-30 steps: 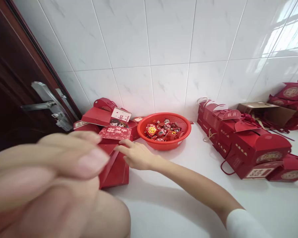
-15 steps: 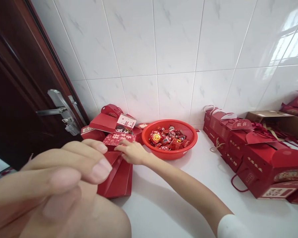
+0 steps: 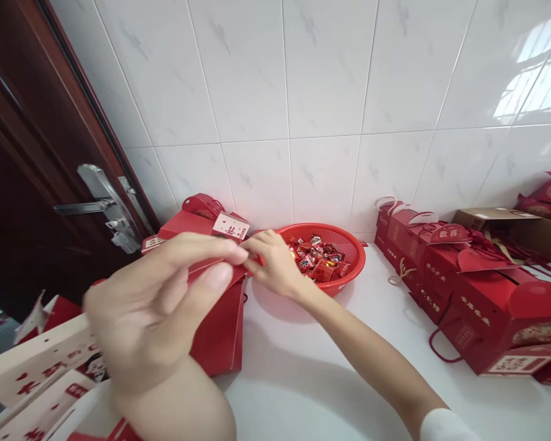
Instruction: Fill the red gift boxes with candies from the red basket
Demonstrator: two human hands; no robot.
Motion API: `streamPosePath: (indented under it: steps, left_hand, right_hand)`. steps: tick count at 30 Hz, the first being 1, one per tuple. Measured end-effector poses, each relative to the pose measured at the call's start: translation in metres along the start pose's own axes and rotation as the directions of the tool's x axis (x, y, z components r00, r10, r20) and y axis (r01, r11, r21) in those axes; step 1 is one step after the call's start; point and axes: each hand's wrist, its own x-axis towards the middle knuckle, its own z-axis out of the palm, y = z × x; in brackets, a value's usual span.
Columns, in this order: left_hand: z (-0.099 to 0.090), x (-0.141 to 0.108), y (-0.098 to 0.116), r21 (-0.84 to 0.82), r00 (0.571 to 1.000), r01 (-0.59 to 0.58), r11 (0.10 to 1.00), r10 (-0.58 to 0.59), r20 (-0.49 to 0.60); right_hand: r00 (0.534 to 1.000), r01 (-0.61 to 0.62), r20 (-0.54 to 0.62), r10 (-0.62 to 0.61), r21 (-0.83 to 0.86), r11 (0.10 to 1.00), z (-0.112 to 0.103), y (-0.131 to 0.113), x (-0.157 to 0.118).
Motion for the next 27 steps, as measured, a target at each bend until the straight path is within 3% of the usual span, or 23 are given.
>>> streamPosePath:
  steps: [3, 5, 7, 10, 13, 17, 22, 25, 27]
  left_hand:
    - [0.016, 0.007, -0.004, 0.14, 0.964, 0.08, 0.987, -0.113, 0.242]
    - [0.027, 0.01, -0.014, 0.264, 0.876, 0.121, 0.957, -0.228, 0.425]
    - [0.037, 0.011, -0.025, 0.337, 0.775, 0.161, 0.928, -0.33, 0.539]
    - [0.048, 0.012, -0.037, 0.319, 0.606, 0.256, 0.912, -0.409, 0.682]
    - [0.054, 0.014, -0.04, 0.292, 0.487, 0.309, 0.905, -0.415, 0.768]
    - [0.058, 0.016, -0.039, 0.288, 0.407, 0.321, 0.902, -0.406, 0.818]
    - [0.073, 0.013, -0.043, 0.343, 0.267, 0.366, 0.865, -0.45, 0.852]
    - [0.083, 0.009, -0.051, 0.372, 0.222, 0.339, 0.864, -0.458, 0.861]
    - [0.087, 0.008, -0.057, 0.393, 0.203, 0.308, 0.866, -0.463, 0.863]
  right_hand:
    - [0.999, -0.029, -0.017, 0.03, 0.079, 0.996, -0.049, -0.001, -0.012]
    - [0.994, -0.103, -0.035, 0.106, 0.092, 0.99, -0.076, -0.003, -0.021]
    - [0.983, -0.17, -0.059, 0.175, 0.076, 0.982, -0.096, -0.005, -0.029]
    - [0.967, -0.245, -0.035, 0.252, 0.136, 0.96, -0.114, -0.003, -0.038]
    - [0.959, -0.278, 0.042, 0.279, 0.3, 0.912, -0.121, 0.007, -0.043]
    - [0.95, -0.307, 0.192, 0.247, 0.419, 0.854, -0.115, 0.025, -0.049]
    - [0.907, -0.376, 0.369, 0.203, 0.49, 0.786, -0.1, 0.043, -0.054]
    - [0.867, -0.453, 0.461, 0.189, 0.571, 0.685, -0.096, 0.055, -0.054]
    - [0.868, -0.471, 0.439, 0.234, 0.576, 0.668, -0.096, 0.068, -0.053]
